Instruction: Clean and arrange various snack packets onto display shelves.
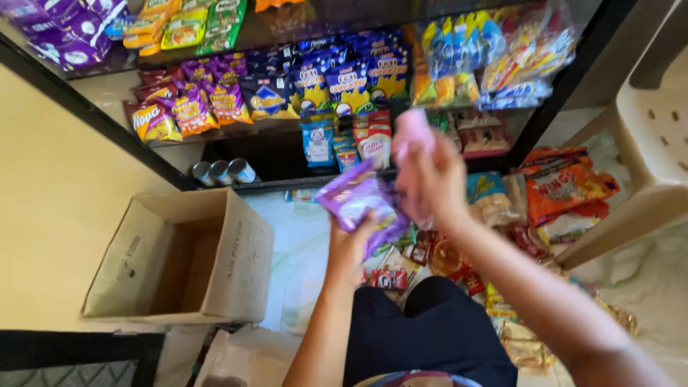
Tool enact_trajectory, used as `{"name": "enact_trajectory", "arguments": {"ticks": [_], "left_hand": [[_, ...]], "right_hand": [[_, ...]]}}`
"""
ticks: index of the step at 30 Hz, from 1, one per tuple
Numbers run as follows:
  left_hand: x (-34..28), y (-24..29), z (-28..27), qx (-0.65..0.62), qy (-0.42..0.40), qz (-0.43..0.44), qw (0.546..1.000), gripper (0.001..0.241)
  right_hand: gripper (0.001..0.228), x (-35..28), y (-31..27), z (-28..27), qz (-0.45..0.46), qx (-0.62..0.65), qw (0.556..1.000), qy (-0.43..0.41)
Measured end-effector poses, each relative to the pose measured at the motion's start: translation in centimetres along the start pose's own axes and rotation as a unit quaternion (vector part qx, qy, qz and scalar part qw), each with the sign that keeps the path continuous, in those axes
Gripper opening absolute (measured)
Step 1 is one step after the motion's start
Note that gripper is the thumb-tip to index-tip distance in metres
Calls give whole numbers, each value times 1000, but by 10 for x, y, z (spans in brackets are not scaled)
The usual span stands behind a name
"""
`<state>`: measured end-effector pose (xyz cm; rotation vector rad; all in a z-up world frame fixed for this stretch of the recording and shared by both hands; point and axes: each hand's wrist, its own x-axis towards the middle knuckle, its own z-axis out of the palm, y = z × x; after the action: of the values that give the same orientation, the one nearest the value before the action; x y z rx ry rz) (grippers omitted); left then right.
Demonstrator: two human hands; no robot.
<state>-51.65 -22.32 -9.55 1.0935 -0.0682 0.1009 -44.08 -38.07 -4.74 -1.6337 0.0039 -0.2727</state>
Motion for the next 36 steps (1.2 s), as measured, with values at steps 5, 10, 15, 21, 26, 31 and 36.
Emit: {"name": "enact_trajectory", "arguments": {"ticks": [5,10,15,21,26,31,36], "left_hand": [[15,-16,10,-150,109,-48,982,57],[26,13,-2,-150,122,-12,981,54],[92,60,-10,-128,72,-29,989,54],[203,130,21,-50,-82,43,994,66],[366,133,-13,183,-11,126,975,64],[509,111,-37,233,-38,192,953,63],[569,94,-33,346,88,248,901,63]], "right_hand": [[59,-41,36,33,-440,-215,872,-13],[42,44,59,-5,-335,-255,907,-17],[28,80,-46,-31,-175,-186,935,-245],[39,179,-90,6,-60,-210,927,-305],[46,295,-108,46,-153,-257,938,-173],[49,415,-87,90,-222,-347,907,-85],[55,474,-71,130,-159,-484,858,-63]]}}
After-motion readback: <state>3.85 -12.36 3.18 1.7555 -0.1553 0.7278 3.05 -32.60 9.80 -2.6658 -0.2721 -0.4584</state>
